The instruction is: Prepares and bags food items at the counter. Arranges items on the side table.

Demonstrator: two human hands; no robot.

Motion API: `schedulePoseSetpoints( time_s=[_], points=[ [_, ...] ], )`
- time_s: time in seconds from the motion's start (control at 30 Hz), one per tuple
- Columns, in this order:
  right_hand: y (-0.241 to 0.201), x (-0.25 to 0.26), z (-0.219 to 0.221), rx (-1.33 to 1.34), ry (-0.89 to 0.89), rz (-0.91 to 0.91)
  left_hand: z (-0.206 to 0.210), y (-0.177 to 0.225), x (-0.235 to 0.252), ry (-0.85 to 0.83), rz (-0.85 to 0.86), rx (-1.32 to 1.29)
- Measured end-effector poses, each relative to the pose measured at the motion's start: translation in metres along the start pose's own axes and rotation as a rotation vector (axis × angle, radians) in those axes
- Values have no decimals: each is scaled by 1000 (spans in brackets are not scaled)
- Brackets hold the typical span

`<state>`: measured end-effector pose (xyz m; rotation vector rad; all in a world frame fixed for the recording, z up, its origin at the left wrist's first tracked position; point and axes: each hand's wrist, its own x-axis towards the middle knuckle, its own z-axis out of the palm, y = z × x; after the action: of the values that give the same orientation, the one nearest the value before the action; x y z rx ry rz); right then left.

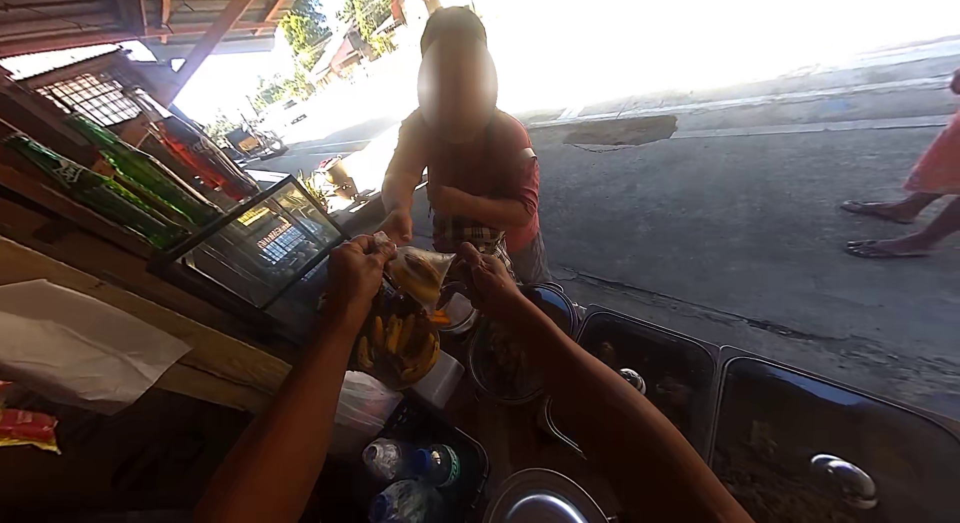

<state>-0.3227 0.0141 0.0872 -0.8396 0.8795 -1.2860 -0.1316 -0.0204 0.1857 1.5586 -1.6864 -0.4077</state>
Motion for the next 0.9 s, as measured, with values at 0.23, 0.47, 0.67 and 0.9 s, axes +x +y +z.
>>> schedulePoseSetpoints(
  time_s=[0.23, 0.47, 0.67, 0.9],
  points=[
    [-18, -87, -47, -206, -34, 27, 19, -9, 28, 20, -37, 92],
    [-41, -150, -61, -331, -14, 49, 26, -36, 26, 63, -151, -142],
    [-36, -163, -49, -450, -135, -67, -11, -27, -124, -182, -249, -765],
    [-14, -182, 36, -879, -430, -333, -90, -105, -417, -677, -543, -535]
  ],
)
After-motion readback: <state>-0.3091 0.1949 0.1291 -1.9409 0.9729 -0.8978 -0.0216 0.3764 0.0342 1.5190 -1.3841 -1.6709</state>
